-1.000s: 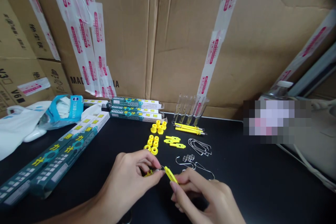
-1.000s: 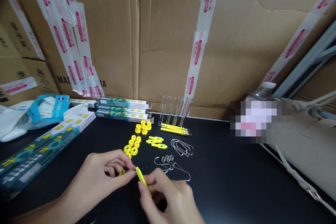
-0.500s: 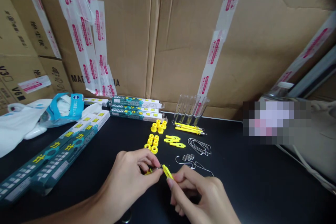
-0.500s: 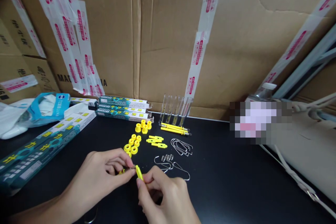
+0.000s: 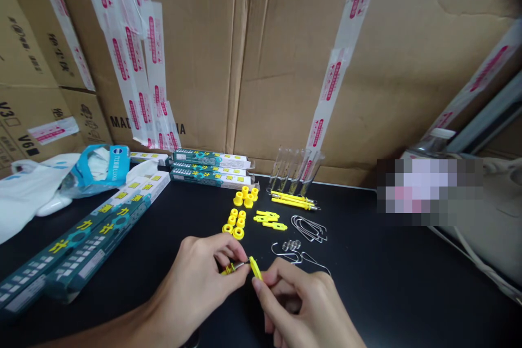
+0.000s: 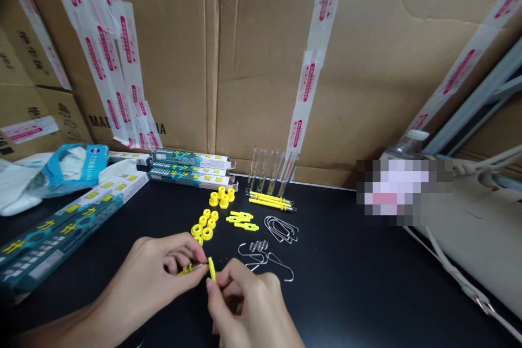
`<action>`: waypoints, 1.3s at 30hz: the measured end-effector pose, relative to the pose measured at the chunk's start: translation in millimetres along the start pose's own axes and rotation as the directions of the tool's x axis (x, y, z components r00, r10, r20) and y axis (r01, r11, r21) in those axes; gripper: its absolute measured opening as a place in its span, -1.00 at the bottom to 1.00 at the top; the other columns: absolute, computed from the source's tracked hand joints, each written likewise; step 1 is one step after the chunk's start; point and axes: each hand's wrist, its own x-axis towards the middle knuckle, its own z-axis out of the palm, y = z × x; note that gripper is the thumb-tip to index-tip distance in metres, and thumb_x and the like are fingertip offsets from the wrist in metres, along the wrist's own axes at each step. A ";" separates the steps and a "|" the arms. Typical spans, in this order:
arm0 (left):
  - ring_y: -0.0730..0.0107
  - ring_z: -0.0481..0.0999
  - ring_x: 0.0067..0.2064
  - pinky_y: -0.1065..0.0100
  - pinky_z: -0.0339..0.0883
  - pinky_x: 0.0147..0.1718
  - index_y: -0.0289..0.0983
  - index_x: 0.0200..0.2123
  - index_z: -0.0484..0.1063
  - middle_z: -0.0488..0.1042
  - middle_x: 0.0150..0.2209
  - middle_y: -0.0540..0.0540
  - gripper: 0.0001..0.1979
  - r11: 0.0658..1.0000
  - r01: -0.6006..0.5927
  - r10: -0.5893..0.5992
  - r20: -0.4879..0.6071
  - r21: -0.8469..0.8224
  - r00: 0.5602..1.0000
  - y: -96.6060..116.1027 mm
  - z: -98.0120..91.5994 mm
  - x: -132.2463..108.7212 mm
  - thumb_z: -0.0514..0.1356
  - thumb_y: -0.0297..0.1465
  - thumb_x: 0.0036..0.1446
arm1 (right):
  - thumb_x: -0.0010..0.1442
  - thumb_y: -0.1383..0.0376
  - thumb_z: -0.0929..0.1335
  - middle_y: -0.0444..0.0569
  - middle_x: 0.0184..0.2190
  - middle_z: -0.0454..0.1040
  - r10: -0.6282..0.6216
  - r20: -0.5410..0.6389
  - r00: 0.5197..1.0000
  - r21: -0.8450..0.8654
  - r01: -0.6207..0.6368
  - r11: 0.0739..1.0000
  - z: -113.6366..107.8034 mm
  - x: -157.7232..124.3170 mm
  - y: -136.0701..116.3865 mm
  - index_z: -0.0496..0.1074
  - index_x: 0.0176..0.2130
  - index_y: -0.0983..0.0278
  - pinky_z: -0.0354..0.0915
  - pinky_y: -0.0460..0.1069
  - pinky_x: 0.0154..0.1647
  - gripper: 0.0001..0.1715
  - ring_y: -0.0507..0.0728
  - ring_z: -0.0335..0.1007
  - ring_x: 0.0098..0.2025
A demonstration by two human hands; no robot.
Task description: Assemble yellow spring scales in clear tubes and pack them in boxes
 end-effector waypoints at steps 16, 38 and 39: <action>0.46 0.52 -0.54 0.54 0.31 -0.58 -0.19 -0.52 0.38 0.54 -0.55 0.12 -0.89 0.998 0.013 -0.010 0.044 -0.067 0.999 -0.9 -1.7 2.0 0.26 -0.47 -0.07 | 0.19 -0.13 0.38 -0.21 -0.69 0.40 0.101 0.170 0.980 0.203 -0.135 0.970 -1.7 13.0 10.4 0.29 -0.40 0.26 0.03 -0.24 -0.81 -0.47 -0.11 0.18 -0.79; 0.55 0.49 -0.59 0.50 0.45 -0.56 -0.25 -0.56 0.19 0.60 -0.50 0.02 -0.56 0.719 0.264 -0.041 0.340 -0.643 0.940 -12.7 -3.4 12.4 0.48 -0.42 -0.12 | 0.44 0.31 0.23 -0.03 -0.45 0.50 -0.600 0.041 0.799 -0.476 0.543 0.691 -33.0 9.6 12.5 0.53 -0.32 0.27 0.34 -0.09 -0.41 -0.63 0.06 0.44 -0.46; 0.55 0.49 -0.59 0.49 0.45 -0.57 -0.24 -0.56 0.18 0.60 -0.52 0.01 -0.53 0.697 0.276 -0.035 0.353 -0.662 0.935 -13.0 -3.1 13.3 0.50 -0.40 -0.13 | 0.44 0.31 0.23 -0.05 -0.46 0.50 -0.626 0.020 0.780 -0.455 0.564 0.689 -33.3 10.7 13.0 0.52 -0.33 0.26 0.35 -0.10 -0.42 -0.63 0.05 0.44 -0.47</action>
